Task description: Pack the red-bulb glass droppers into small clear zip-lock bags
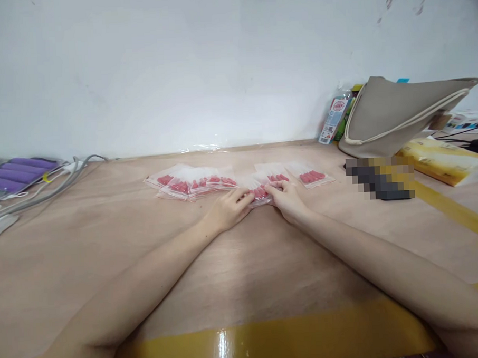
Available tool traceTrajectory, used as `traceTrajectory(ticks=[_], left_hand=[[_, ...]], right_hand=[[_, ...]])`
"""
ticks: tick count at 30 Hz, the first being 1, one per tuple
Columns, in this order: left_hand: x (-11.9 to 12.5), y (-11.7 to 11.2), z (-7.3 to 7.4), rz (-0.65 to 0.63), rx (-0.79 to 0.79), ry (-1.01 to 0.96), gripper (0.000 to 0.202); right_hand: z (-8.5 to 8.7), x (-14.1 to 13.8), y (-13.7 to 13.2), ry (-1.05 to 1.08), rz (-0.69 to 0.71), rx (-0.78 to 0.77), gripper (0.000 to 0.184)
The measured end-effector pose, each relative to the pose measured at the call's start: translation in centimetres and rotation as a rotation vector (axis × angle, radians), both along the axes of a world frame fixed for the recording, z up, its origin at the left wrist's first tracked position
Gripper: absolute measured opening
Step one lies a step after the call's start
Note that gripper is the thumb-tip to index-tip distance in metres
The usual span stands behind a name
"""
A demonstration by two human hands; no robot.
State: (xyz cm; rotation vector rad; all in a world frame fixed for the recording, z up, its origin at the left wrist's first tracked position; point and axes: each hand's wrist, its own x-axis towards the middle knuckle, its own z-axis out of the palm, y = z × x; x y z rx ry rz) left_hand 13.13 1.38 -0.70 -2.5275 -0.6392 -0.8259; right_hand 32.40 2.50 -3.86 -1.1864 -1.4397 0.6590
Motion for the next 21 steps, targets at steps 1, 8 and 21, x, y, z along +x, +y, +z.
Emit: traceTrajectory(ticks=[1, 8, 21], left_hand=[[0.1, 0.1, -0.1, -0.006, 0.003, 0.007, 0.018], [-0.2, 0.7, -0.5, -0.004, 0.023, 0.000, 0.021], [-1.1, 0.3, 0.0, 0.072, 0.113, 0.143, 0.029]], right_hand=[[0.1, 0.2, -0.2, 0.068, 0.047, -0.032, 0.019], [1.7, 3.4, -2.2, -0.323, 0.166, 0.212, 0.034], [2.1, 4.2, -2.4, -1.071, 0.050, 0.670, 0.029]])
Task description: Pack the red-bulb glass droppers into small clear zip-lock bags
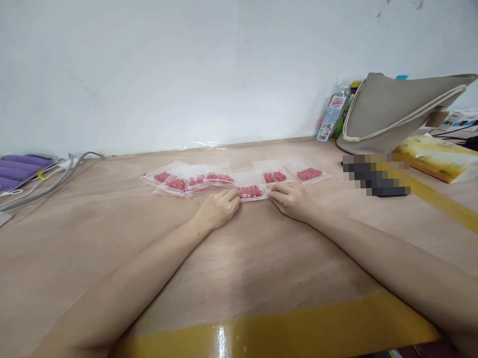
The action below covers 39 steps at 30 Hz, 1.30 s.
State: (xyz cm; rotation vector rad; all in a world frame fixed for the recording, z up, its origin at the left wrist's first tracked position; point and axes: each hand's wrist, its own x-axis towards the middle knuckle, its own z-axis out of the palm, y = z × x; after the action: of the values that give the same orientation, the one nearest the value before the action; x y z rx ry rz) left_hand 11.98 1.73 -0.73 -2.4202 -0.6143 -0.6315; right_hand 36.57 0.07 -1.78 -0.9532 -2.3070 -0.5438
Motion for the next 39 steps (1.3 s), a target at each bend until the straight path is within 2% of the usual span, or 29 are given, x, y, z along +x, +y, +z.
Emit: traceTrajectory(ticks=[3, 6, 11, 16, 23, 29, 39], left_hand=[[0.0, 0.0, 0.2, 0.009, 0.013, 0.000, 0.031], [0.1, 0.0, 0.2, 0.004, 0.019, -0.023, 0.030], [1.9, 0.1, -0.2, -0.022, 0.022, -0.079, 0.022], [4.2, 0.4, -0.7, -0.066, 0.041, -0.077, 0.022], [4.8, 0.7, -0.1, -0.095, 0.095, -0.077, 0.024], [4.0, 0.6, 0.3, -0.117, 0.123, -0.061, 0.024], [-0.6, -0.2, 1.2, -0.109, 0.159, -0.048, 0.016]], right_hand=[[0.3, -0.1, -0.3, -0.098, -0.083, 0.052, 0.031], [0.2, -0.1, -0.4, -0.103, -0.118, 0.063, 0.029], [0.0, -0.9, -0.4, -0.043, -0.076, 0.039, 0.026], [0.4, -1.7, -0.6, -0.083, -0.049, 0.073, 0.028], [0.3, -1.5, -0.5, -0.084, -0.027, 0.169, 0.026], [0.7, -1.1, -0.8, -0.091, -0.025, 0.206, 0.024], [0.9, -0.5, -1.1, -0.040, -0.028, 0.217, 0.019]])
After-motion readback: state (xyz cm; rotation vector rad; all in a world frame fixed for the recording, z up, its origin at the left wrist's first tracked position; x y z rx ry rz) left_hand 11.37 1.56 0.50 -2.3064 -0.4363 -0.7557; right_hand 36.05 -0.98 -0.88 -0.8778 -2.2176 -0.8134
